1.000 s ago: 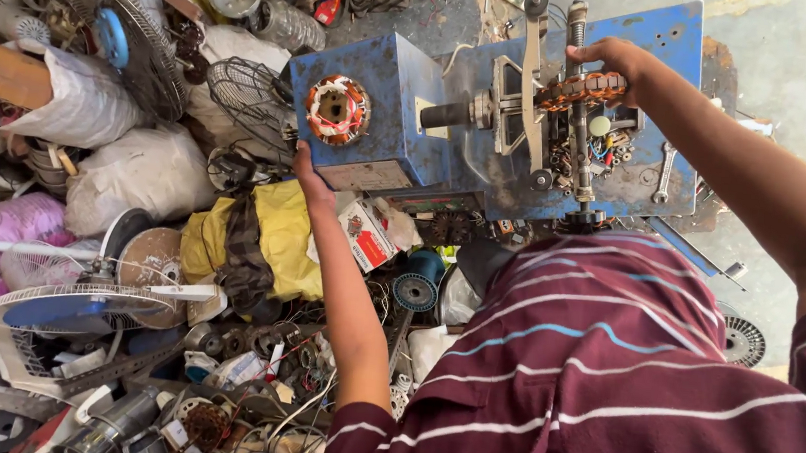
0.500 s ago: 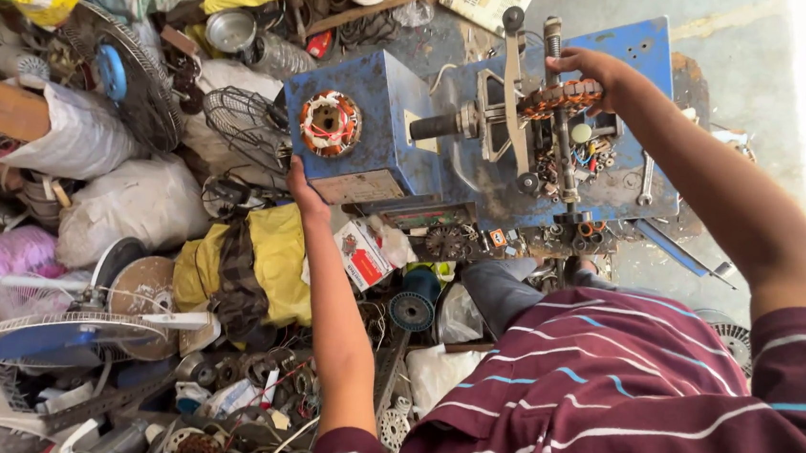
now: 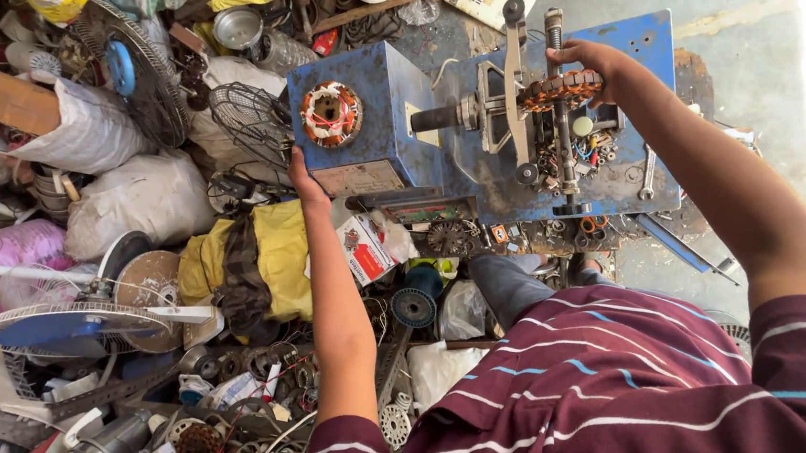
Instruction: The person places a motor armature with copper windings onto a blue pulling machine, clamps it, and pulls a lever to strip the copper windings off the core. They repeat the cycle with multiple armatures on a cluttered workbench, setting processed cores aside.
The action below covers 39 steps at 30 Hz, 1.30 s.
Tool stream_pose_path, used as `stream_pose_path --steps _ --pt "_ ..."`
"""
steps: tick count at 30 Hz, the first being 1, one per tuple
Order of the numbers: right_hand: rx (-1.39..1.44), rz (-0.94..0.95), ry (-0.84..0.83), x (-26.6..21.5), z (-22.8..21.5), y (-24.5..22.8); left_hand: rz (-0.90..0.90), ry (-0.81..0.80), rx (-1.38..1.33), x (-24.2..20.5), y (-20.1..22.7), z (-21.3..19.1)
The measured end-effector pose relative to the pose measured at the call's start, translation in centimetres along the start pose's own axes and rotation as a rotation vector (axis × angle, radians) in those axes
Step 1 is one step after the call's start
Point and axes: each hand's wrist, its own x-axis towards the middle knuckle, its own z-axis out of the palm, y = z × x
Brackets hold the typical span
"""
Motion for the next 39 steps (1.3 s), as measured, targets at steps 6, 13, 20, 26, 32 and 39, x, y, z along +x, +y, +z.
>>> stream_pose_path --steps 6,13,20,26,32,39 --pt "0.0 0.027 -0.008 -0.7 0.2 -0.4 -0.019 -0.008 0.003 0.1 0.1 0.0" --pt "-0.01 -0.01 -0.004 -2.1 0.5 -0.9 -0.015 0.01 0.006 0.1 0.0 0.2" --pt "-0.021 0.005 -0.011 -2.4 0.4 -1.0 -0.065 0.069 0.107 -0.2 0.5 0.5" --pt "-0.033 0.012 -0.006 -1.8 0.3 -0.9 -0.053 0.056 0.116 -0.2 0.6 0.5" --pt "-0.013 -0.013 -0.004 -1.5 0.2 -0.6 -0.026 0.043 0.087 0.0 0.3 0.3" --pt "-0.01 -0.025 -0.004 -1.6 0.3 -0.5 -0.007 0.025 0.066 -0.1 0.4 0.4"
